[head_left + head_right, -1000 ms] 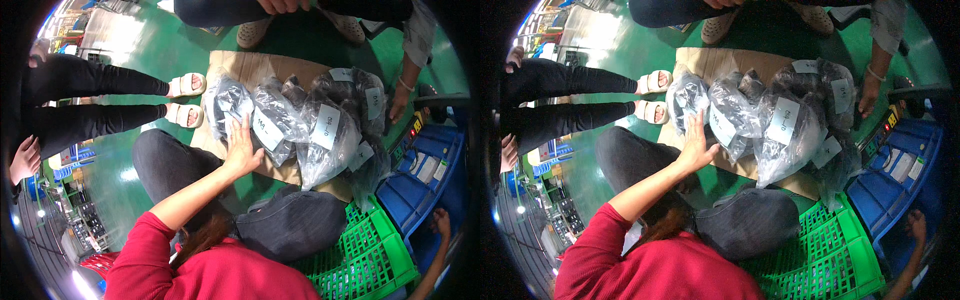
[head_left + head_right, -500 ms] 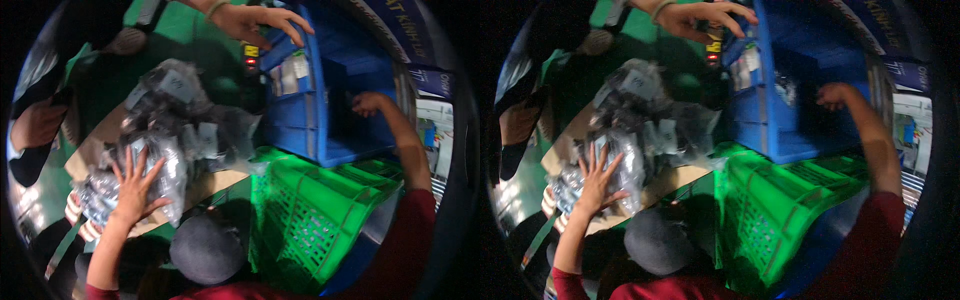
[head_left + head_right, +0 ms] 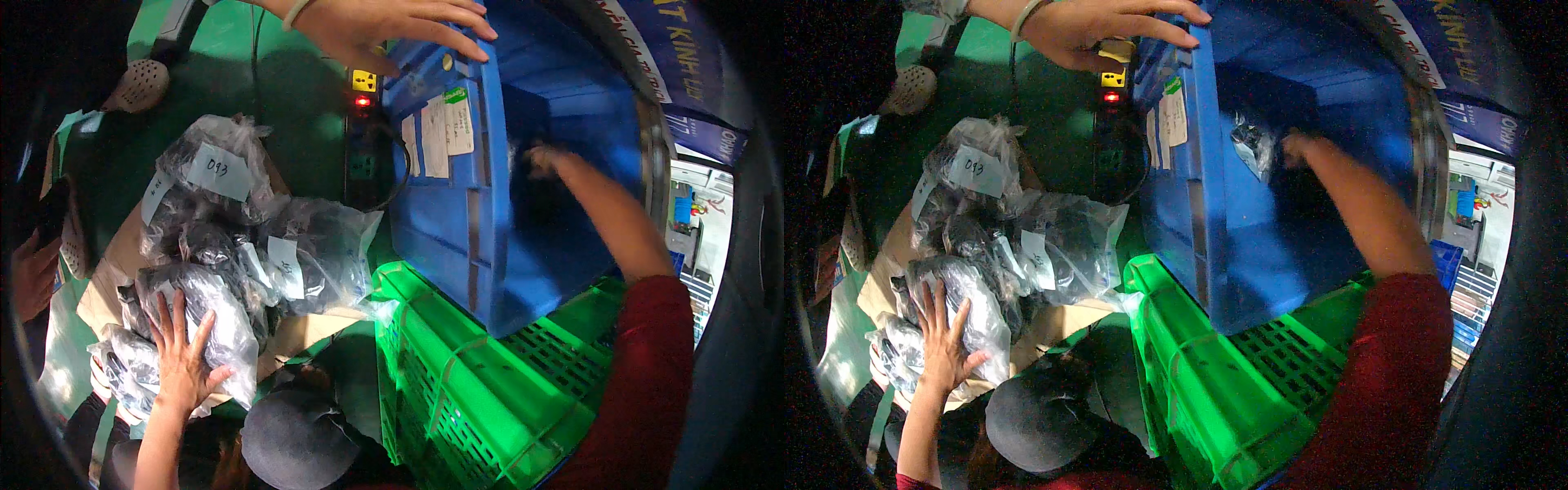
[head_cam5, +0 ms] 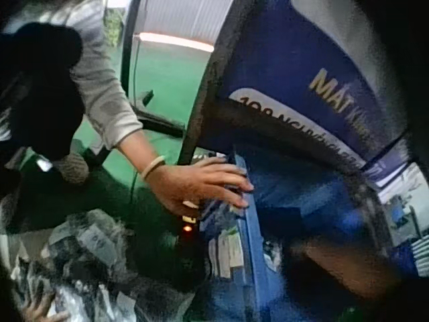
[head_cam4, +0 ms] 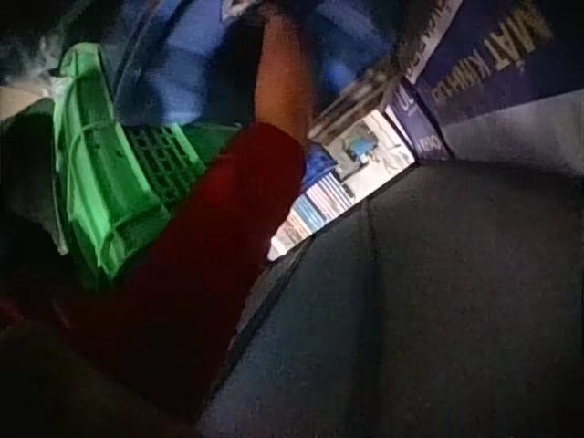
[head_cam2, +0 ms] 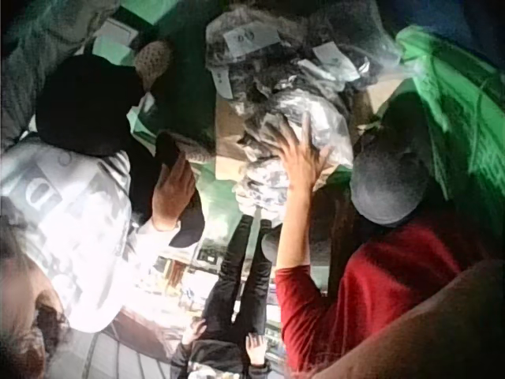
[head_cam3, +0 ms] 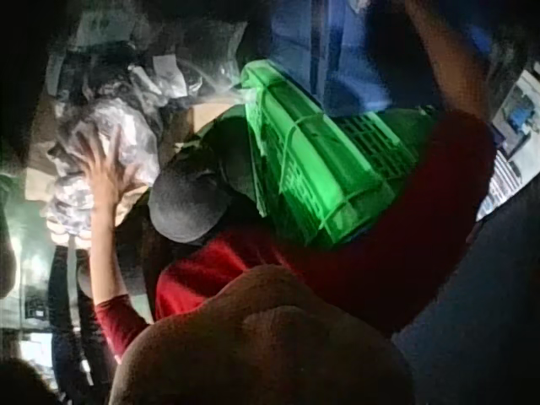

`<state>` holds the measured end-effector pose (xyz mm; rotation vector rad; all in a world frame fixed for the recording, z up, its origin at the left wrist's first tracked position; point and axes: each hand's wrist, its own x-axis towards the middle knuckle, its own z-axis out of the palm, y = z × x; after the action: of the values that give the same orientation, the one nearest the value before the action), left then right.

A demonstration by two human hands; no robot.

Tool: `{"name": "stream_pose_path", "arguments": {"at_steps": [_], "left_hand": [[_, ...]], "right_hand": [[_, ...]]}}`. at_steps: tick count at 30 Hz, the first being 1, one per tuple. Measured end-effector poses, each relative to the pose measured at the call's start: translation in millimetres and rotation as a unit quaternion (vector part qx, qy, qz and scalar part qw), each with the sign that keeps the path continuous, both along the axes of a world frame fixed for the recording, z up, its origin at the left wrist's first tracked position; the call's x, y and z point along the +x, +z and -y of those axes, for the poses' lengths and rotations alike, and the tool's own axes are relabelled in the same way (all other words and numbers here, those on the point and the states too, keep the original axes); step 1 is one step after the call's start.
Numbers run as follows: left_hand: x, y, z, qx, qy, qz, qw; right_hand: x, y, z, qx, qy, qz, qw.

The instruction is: The person packs multiple items in plastic bags into a box on the floor, secures the box with tape obtained from a cabinet, and then slides the box under a table.

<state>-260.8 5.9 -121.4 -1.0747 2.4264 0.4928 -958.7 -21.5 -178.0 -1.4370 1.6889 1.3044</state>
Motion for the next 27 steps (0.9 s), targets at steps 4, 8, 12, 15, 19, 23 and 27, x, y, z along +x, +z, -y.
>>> {"name": "stream_pose_path", "arguments": {"at_steps": [4, 8, 12, 15, 19, 23, 27], "left_hand": [[-7.2, -5.2, 14.2, 0.014, -0.008, -0.015, 1.0], [-1.3, -13.3, 12.5, 0.022, -0.001, -0.023, 1.0], [5.6, -15.1, 7.7, 0.018, 0.005, -0.035, 0.999], [-0.1, -16.9, 14.2, 0.013, -0.008, -0.051, 0.999], [1.7, -16.2, 15.8, 0.012, -0.005, -0.05, 0.999], [2.8, -14.8, 13.1, 0.014, -0.002, -0.048, 0.999], [3.2, -15.6, 12.6, 0.015, 0.004, -0.049, 0.999]], "right_hand": [[32.0, -55.0, -11.6, -0.131, -0.113, 0.136, 0.975], [53.4, -72.2, -47.9, -0.225, -0.159, 0.217, 0.937], [53.2, -38.8, -61.1, -0.242, -0.296, 0.257, 0.887], [-13.4, -67.0, -105.5, -0.445, -0.252, -0.001, 0.859], [-58.4, -71.6, -123.0, -0.334, -0.322, -0.063, 0.883], [-71.3, -73.7, -131.3, -0.296, -0.335, -0.051, 0.893], [-75.1, -71.2, -137.6, -0.273, -0.342, -0.039, 0.898]]}}
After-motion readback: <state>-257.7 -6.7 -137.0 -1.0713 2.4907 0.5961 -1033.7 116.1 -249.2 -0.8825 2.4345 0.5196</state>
